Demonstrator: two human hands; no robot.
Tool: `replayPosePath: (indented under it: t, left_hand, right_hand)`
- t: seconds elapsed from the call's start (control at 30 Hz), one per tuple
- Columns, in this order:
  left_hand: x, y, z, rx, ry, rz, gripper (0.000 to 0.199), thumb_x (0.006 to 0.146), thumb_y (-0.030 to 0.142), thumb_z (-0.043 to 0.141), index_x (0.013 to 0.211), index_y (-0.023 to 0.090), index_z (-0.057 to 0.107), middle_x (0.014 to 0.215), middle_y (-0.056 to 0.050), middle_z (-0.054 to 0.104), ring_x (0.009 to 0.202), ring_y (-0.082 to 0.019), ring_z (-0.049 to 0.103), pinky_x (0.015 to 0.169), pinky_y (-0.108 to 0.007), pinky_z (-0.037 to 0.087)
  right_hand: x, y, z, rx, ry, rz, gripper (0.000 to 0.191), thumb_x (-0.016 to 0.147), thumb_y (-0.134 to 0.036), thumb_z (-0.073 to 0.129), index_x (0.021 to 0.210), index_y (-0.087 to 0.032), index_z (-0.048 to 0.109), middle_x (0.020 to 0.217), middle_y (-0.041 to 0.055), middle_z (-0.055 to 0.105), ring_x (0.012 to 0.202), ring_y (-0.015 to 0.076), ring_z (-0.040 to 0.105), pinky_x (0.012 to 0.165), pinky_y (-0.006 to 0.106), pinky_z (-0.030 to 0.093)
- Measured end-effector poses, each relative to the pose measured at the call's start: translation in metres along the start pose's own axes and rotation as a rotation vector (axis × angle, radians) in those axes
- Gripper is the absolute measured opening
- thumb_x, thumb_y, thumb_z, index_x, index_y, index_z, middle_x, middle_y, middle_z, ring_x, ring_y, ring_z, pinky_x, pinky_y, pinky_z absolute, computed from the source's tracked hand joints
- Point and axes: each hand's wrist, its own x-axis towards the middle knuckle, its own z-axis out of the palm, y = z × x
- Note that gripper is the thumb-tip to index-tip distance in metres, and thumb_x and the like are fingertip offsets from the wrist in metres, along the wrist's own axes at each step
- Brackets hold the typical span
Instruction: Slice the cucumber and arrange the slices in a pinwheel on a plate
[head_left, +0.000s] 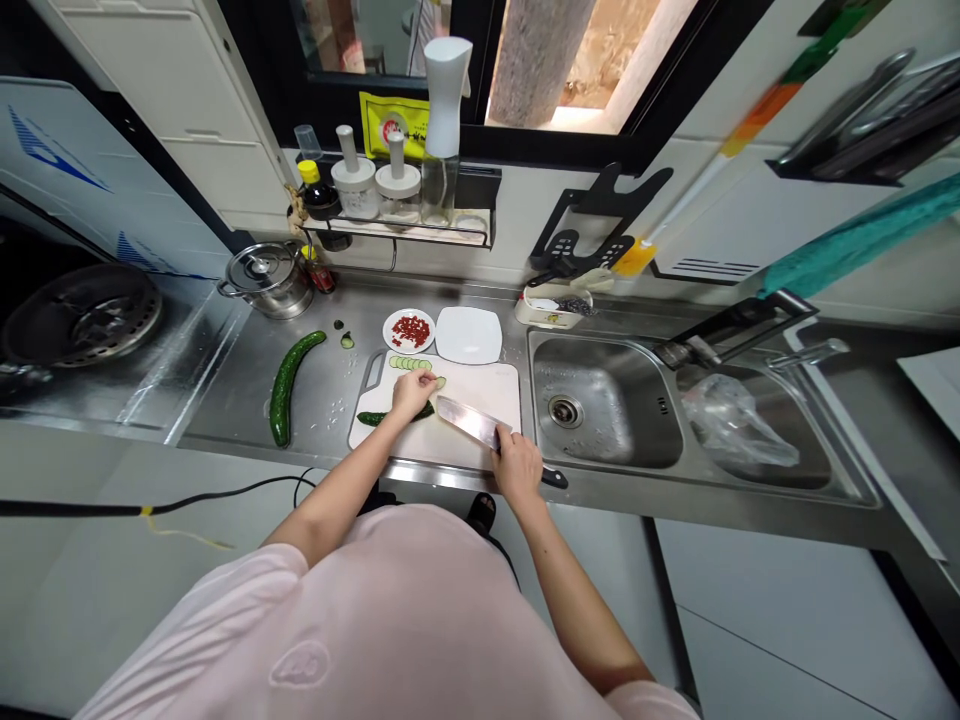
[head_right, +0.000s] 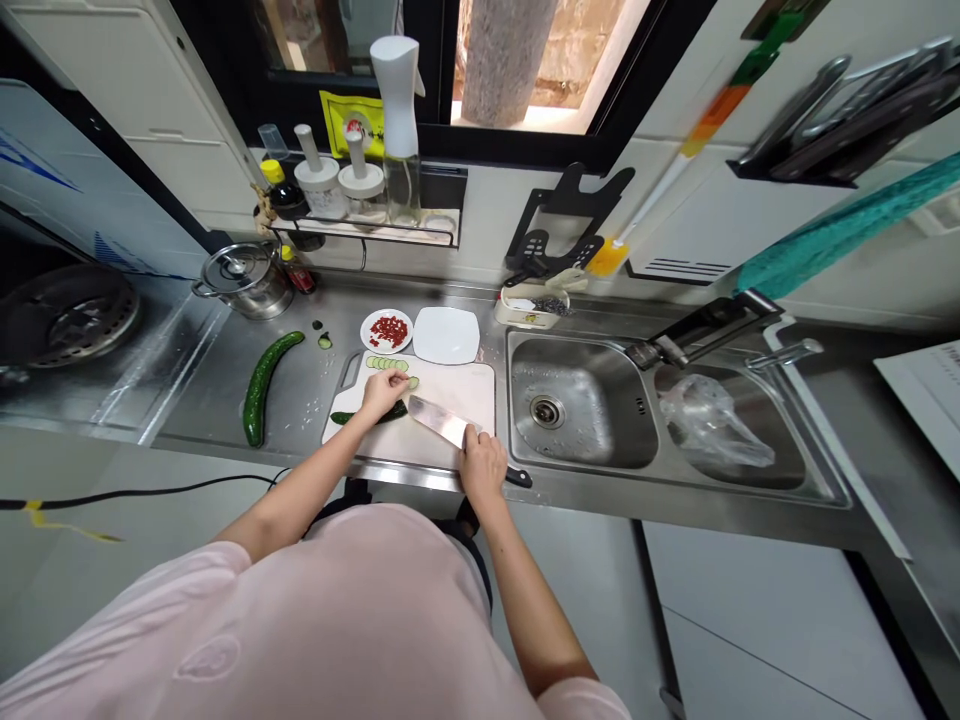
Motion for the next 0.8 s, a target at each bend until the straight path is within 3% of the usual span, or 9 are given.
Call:
replayPosePath:
  t: [0.13, 0.27, 0.57, 0.8]
  left_hand:
    - [0.025, -0.016, 0.004, 0.043, 0.045, -0.122, 0.012, 0.072, 0.028, 0.065, 0.082, 0.021, 0.069, 0.077, -0.001, 0.069, 0.073, -0.016, 0.062, 0.068, -0.027, 0.045]
    - [0.039, -0.021, 0.008, 0.084, 0.049, -0.12, 0.012, 0.073, 0.026, 0.063, 0.083, 0.021, 0.069, 0.079, -0.002, 0.069, 0.076, -0.017, 0.062, 0.073, -0.029, 0.045]
    - [0.051, -0.024, 0.01, 0.194, 0.056, 0.073, 0.027, 0.075, 0.02, 0.06, 0.102, 0.02, 0.065, 0.083, -0.005, 0.068, 0.082, -0.02, 0.061, 0.077, -0.03, 0.044]
    - [0.053, -0.033, 0.012, 0.283, 0.006, 0.197, 0.026, 0.077, 0.017, 0.059, 0.101, 0.017, 0.067, 0.097, -0.01, 0.066, 0.094, -0.023, 0.056, 0.086, -0.035, 0.043]
  right_hand:
    - [-0.002, 0.003, 0.004, 0.01, -0.006, 0.005, 0.041, 0.086, -0.022, 0.05, 0.126, -0.02, 0.048, 0.1, 0.0092, 0.059, 0.094, 0.0226, 0.05, 0.08, 0.03, 0.03]
    - [-0.003, 0.004, 0.006, 0.024, -0.015, 0.002, 0.042, 0.086, -0.023, 0.05, 0.127, -0.02, 0.047, 0.102, 0.009, 0.059, 0.096, 0.0225, 0.05, 0.082, 0.03, 0.03]
    - [-0.004, 0.006, 0.009, 0.06, 0.016, -0.007, 0.039, 0.085, -0.025, 0.052, 0.124, -0.02, 0.048, 0.099, 0.0075, 0.059, 0.094, 0.0214, 0.05, 0.08, 0.029, 0.029]
    - [-0.004, 0.005, 0.009, 0.062, -0.004, -0.008, 0.04, 0.085, -0.025, 0.051, 0.125, -0.02, 0.048, 0.101, 0.0077, 0.059, 0.094, 0.0212, 0.05, 0.081, 0.029, 0.029]
